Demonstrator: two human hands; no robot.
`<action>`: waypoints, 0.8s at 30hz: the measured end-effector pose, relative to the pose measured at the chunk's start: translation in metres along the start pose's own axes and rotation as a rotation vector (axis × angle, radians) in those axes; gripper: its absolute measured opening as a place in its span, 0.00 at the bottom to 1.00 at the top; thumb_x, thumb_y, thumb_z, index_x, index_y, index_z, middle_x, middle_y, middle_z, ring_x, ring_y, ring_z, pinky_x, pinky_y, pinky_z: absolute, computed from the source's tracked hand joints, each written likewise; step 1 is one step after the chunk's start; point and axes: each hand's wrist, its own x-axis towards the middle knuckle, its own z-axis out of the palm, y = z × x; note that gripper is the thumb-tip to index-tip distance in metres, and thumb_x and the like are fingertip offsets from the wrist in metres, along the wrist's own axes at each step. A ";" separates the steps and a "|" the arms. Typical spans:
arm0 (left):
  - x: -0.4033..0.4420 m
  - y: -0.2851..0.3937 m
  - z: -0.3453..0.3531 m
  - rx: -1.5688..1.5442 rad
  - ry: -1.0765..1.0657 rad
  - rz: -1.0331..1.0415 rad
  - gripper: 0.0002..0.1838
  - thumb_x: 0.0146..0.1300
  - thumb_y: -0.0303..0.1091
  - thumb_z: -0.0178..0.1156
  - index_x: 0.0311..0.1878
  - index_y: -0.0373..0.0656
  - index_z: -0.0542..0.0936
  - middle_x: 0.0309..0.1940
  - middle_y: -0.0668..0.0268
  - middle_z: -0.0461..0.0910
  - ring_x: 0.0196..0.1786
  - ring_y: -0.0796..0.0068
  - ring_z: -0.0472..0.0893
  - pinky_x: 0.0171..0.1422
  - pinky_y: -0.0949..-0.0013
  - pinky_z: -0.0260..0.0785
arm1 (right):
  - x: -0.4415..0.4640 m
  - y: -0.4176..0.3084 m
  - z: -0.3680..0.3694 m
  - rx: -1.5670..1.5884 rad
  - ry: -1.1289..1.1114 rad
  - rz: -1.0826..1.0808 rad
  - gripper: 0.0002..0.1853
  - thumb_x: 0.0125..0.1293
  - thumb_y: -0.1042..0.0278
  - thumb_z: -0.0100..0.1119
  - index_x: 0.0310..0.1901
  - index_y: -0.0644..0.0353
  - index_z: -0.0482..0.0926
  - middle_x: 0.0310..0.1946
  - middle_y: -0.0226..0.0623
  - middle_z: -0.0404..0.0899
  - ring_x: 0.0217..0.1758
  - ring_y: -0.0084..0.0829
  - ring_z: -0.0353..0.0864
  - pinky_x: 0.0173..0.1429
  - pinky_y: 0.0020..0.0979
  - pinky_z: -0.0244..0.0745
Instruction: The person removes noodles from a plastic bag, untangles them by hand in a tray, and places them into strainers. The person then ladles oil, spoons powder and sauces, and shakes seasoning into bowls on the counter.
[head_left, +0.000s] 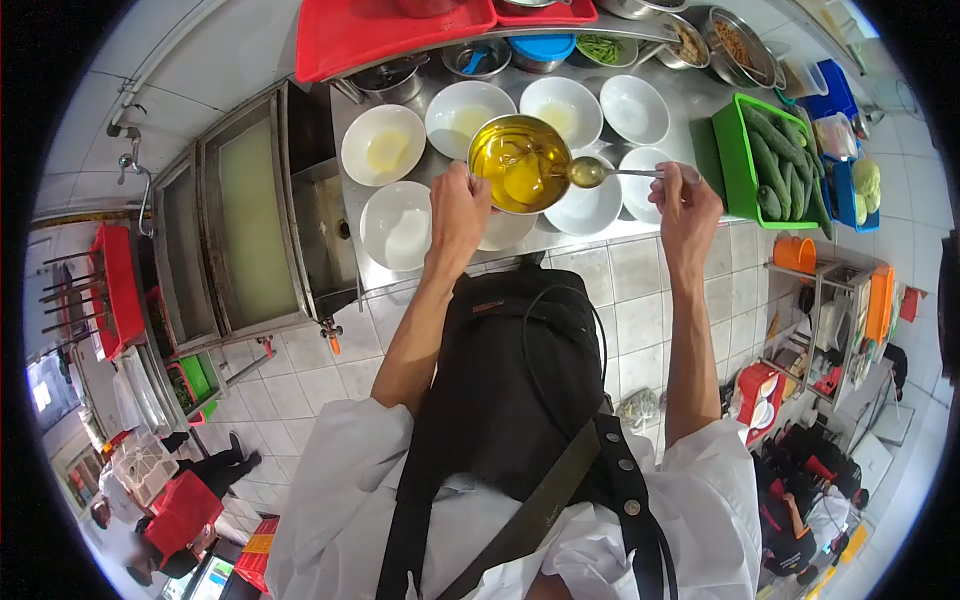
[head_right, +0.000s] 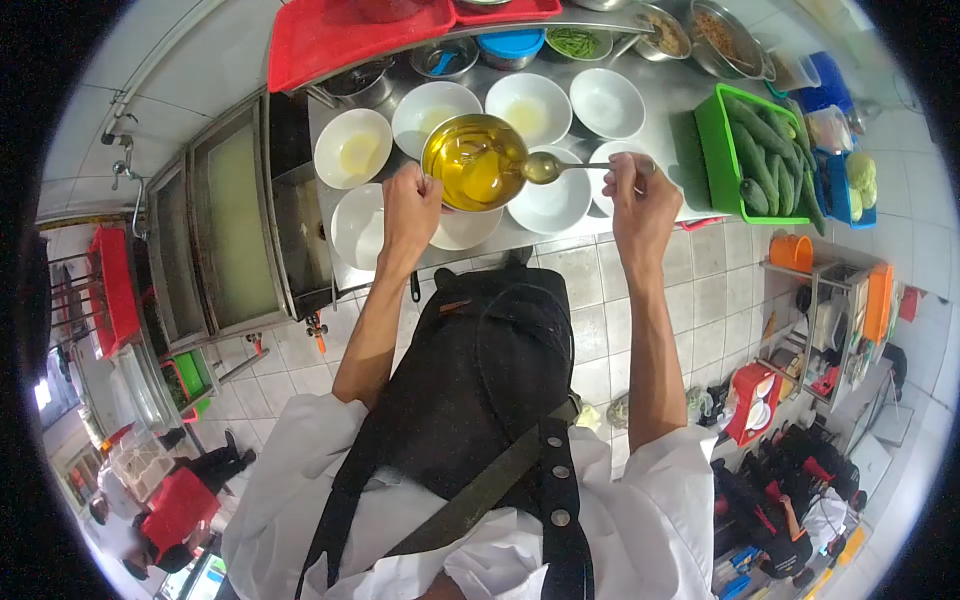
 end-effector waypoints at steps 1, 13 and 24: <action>0.000 -0.008 0.001 -0.002 -0.001 -0.003 0.13 0.59 0.22 0.58 0.21 0.29 0.68 0.15 0.53 0.71 0.18 0.63 0.80 0.22 0.62 0.75 | -0.010 -0.004 -0.003 -0.059 -0.006 -0.042 0.10 0.70 0.72 0.56 0.40 0.70 0.82 0.27 0.40 0.83 0.29 0.26 0.83 0.33 0.27 0.76; -0.006 -0.014 -0.008 0.034 0.017 0.023 0.10 0.58 0.25 0.60 0.25 0.28 0.73 0.20 0.46 0.77 0.25 0.50 0.83 0.29 0.56 0.74 | -0.038 0.010 0.080 -0.155 -0.064 -0.344 0.06 0.67 0.75 0.58 0.40 0.67 0.83 0.32 0.44 0.84 0.30 0.34 0.84 0.37 0.32 0.77; -0.013 -0.038 -0.065 -0.035 0.088 -0.115 0.10 0.60 0.23 0.56 0.26 0.26 0.71 0.19 0.49 0.77 0.25 0.57 0.85 0.25 0.62 0.79 | -0.023 -0.025 0.079 0.098 -0.156 -0.054 0.10 0.69 0.72 0.56 0.38 0.72 0.82 0.25 0.41 0.83 0.26 0.25 0.83 0.32 0.26 0.77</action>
